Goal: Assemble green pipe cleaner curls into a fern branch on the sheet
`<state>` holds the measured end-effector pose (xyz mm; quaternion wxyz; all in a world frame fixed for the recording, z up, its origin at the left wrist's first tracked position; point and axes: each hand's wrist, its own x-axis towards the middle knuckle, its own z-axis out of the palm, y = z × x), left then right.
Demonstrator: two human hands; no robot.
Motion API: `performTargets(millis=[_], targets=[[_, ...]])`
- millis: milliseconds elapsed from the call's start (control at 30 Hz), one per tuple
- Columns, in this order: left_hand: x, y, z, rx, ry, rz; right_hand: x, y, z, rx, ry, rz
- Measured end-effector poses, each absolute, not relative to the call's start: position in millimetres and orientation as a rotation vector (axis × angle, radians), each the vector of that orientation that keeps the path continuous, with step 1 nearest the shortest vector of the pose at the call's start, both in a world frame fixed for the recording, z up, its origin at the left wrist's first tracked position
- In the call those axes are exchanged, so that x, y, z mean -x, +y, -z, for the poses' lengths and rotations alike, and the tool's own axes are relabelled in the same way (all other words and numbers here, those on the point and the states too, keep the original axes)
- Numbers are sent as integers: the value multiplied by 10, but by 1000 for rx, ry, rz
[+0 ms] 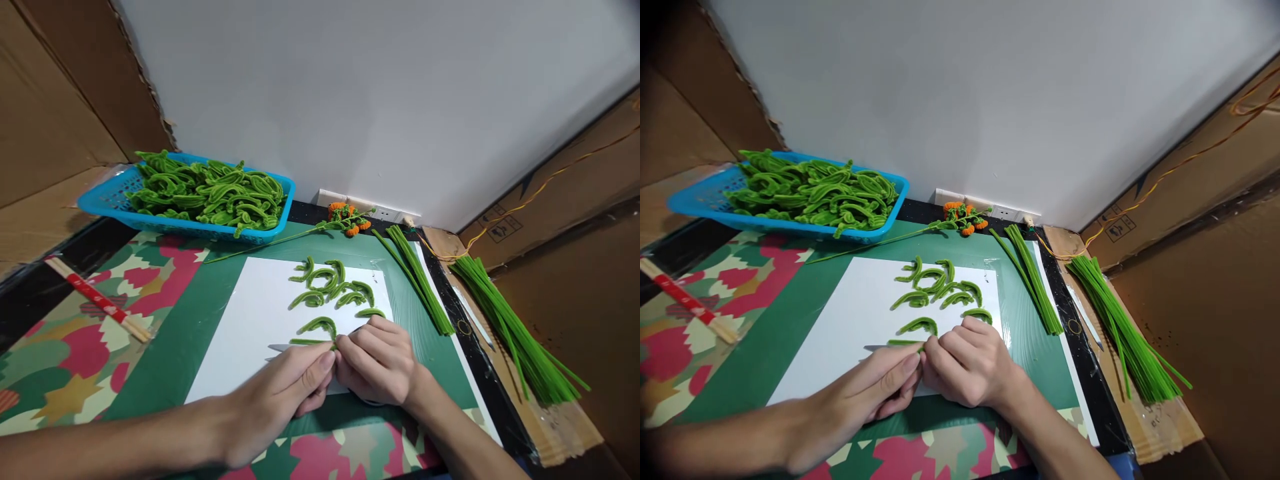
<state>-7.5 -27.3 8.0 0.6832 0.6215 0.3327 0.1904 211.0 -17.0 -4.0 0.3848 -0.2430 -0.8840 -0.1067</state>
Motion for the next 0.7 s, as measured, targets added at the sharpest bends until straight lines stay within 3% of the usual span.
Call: performTargets(millis=[300,567,700], targets=[[85,-284,-33,-1335,747,-373,-2072,-167,46,597,-2242,261],[94,-312,-138,-1330,771,-380,-2099,-210,-71,638,-2274,-141],[123,-330,-183,-1618,731,-457,-2232,-185,-114,660,-2270,24]])
